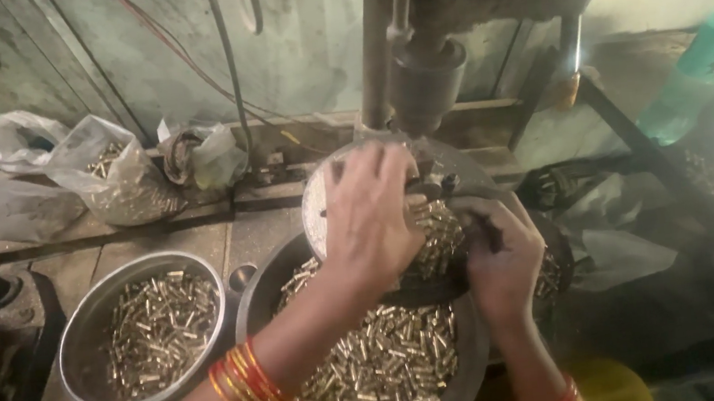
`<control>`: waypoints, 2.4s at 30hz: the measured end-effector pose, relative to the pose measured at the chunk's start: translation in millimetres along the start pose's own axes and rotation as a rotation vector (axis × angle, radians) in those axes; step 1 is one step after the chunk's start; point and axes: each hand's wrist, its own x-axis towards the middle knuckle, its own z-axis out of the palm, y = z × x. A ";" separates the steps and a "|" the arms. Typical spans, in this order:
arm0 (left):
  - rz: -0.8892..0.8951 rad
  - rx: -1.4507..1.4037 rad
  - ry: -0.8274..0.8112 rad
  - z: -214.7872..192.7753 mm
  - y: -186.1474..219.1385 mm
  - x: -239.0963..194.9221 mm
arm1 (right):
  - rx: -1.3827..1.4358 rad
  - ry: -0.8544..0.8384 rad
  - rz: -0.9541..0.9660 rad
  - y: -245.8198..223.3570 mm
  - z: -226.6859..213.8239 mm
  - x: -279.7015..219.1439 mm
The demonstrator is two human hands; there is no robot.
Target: Operating an industrial machine to process small metal parts, placing them into a fixture and sorting them.
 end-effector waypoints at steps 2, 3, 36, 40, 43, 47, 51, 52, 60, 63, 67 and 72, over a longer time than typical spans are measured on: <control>-0.102 -0.006 -0.047 -0.8 -4.0 0.9 | -0.027 -0.002 -0.015 14.8 -6.2 -0.5; -0.188 -0.143 -0.078 1.2 -11.1 2.5 | -0.225 0.061 0.007 29.7 -10.2 1.2; 0.047 -0.271 0.047 18.6 -5.5 -16.1 | -0.399 -0.678 0.262 345.1 -32.2 -3.5; -0.003 -0.311 0.025 17.7 -3.5 -12.7 | -0.716 -0.782 0.060 315.0 -36.4 -30.8; -0.022 -0.323 -0.016 11.6 -0.5 -10.5 | -0.670 -0.702 -0.150 304.2 -32.1 -37.3; 0.052 -0.352 -0.021 7.8 -8.0 -12.1 | -0.607 -0.612 -0.368 287.0 -22.5 -48.0; -0.421 -0.480 -0.397 -39.7 11.4 -1.1 | -0.788 -0.540 -0.316 366.3 -27.3 -58.4; -0.668 -0.450 -0.564 -54.5 18.4 2.9 | -1.010 -0.548 -0.044 408.2 -31.4 -64.4; -0.653 -1.016 -0.470 -13.8 -30.1 -17.2 | 0.372 -0.011 0.627 83.0 -62.4 17.5; -0.739 -1.102 -0.507 -16.6 -16.5 -16.3 | 0.591 -0.012 0.570 55.1 -49.6 17.0; -0.726 -1.279 -0.553 -12.4 -12.3 -20.7 | 0.600 -0.073 0.603 5.3 -26.7 14.4; -0.734 -1.377 -0.529 -0.7 -23.2 -32.3 | 0.721 -0.076 0.501 8.4 -8.0 7.1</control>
